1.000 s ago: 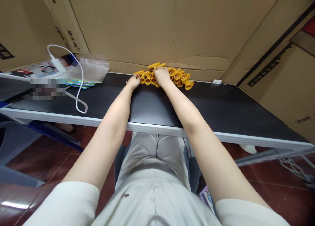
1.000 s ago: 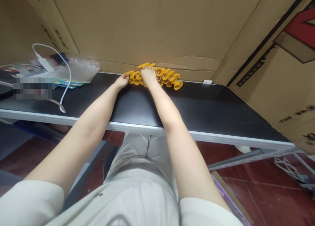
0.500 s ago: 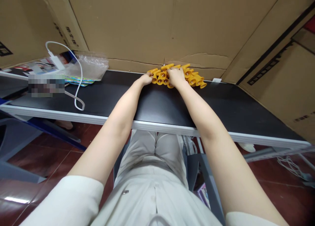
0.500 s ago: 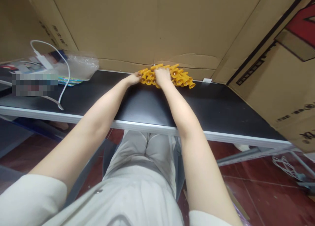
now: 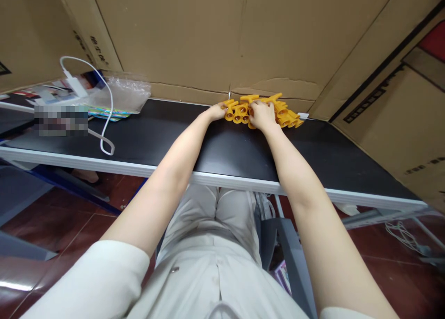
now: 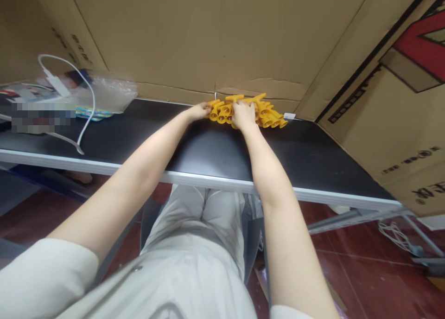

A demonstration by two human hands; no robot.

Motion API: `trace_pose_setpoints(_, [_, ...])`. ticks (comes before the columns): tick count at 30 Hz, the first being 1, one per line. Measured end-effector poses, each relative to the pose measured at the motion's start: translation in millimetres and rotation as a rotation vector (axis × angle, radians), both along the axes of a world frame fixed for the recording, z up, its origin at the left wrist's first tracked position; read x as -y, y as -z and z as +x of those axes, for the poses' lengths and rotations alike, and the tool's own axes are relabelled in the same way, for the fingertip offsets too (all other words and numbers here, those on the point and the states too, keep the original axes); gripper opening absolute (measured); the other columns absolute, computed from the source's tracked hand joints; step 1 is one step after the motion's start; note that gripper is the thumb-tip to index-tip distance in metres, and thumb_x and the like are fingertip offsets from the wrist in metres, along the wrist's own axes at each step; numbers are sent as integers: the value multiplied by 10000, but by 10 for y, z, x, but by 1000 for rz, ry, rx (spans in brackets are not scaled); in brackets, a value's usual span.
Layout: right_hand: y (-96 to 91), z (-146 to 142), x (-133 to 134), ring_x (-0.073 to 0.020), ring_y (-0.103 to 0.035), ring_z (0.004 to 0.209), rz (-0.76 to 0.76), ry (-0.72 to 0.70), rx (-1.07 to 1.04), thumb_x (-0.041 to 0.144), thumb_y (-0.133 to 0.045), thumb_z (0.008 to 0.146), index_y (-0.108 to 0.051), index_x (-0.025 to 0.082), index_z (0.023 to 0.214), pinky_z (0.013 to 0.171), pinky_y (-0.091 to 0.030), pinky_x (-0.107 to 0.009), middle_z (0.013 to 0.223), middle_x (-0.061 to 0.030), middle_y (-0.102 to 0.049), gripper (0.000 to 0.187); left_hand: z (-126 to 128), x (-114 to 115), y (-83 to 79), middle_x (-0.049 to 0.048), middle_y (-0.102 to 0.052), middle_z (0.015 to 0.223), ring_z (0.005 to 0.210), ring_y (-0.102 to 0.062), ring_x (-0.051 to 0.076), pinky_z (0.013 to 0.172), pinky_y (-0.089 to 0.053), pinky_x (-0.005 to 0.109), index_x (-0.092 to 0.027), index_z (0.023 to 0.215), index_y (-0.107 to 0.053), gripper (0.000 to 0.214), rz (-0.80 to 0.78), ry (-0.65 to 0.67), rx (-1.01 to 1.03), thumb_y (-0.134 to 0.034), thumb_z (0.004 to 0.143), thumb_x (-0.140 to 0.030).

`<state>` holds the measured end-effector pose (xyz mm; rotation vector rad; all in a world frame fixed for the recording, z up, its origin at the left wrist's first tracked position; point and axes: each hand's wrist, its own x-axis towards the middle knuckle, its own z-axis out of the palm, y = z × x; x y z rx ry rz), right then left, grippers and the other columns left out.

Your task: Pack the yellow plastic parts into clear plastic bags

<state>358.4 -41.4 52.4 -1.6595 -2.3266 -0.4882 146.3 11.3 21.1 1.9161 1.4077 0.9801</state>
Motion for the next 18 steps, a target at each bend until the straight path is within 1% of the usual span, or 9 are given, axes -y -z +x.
trace_pose_setpoints(2, [7,-23,34,-400,-617,1388,-10,12,17,121,-481,991,-670,98,1455,1225,-379,-609,1556,-249,-650,502,-203,140,-157,162,-738,1521,1447,-671,297,1261,-484,394,-119,1454,-718,460,-22,-218,-142,-553,1029,-179])
trace_pose_setpoints(5, [8,-52,79,-397,-594,1424,-29,31,37,135,-462,1014,-666,78,1468,1278,-323,-631,1575,-258,-631,502,-684,381,-328,186,-683,1589,1520,-614,290,1279,-452,338,-80,1497,-693,509,-8,-448,-293,-491,1031,-110])
trace_pose_setpoints(7, [16,-54,82,-401,-581,1440,-25,24,31,137,-451,1013,-663,73,1478,1297,-293,-659,1590,-263,-619,516,-1053,542,-348,266,-609,1641,1568,-564,341,1311,-441,401,-14,1563,-619,561,-35,-608,-441,-495,1023,-103])
trace_pose_setpoints(9, [35,-43,65,-414,-581,1436,-11,5,16,140,-457,1003,-655,79,1497,1294,-281,-706,1581,-270,-626,535,-1402,682,-300,333,-510,1695,1617,-495,400,1339,-413,496,20,1613,-539,654,-95,-724,-608,-587,969,-86])
trace_pose_setpoints(12, [61,-22,37,-433,-585,1428,6,-30,-1,160,-478,997,-649,95,1513,1279,-276,-767,1558,-270,-647,547,-1804,827,-192,381,-403,1744,1691,-360,430,1383,-307,577,65,1657,-436,744,-198,-783,-720,-633,961,-111])
trace_pose_setpoints(13, [66,-17,35,-434,-585,1433,6,-36,-6,165,-477,998,-656,94,1504,1282,-271,-772,1561,-269,-646,541,-1898,859,-169,393,-337,1774,1719,-291,440,1382,-277,625,89,1669,-383,751,-245,-793,-722,-608,981,-110])
trace_pose_setpoints(15, [68,-12,43,-432,-584,1446,1,-34,-15,162,-460,1001,-676,85,1472,1297,-260,-764,1578,-272,-633,524,-2028,904,-156,428,-229,1796,1737,-200,480,1336,-292,709,127,1681,-288,752,-299,-773,-705,-546,1036,-162])
trace_pose_setpoints(16, [66,-11,50,-432,-585,1447,-1,-30,-19,159,-453,999,-683,83,1459,1301,-256,-762,1585,-274,-626,519,-2069,919,-163,427,-233,1795,1736,-199,480,1316,-311,715,122,1683,-274,739,-325,-779,-699,-520,1049,-167])
trace_pose_setpoints(18, [62,-8,63,-437,-588,1442,-5,-30,-23,156,-456,991,-687,86,1449,1298,-252,-769,1589,-277,-622,517,-2119,940,-191,408,-326,1769,1715,-288,448,1304,-339,655,107,1679,-285,698,-364,-787,-701,-474,1054,-141])
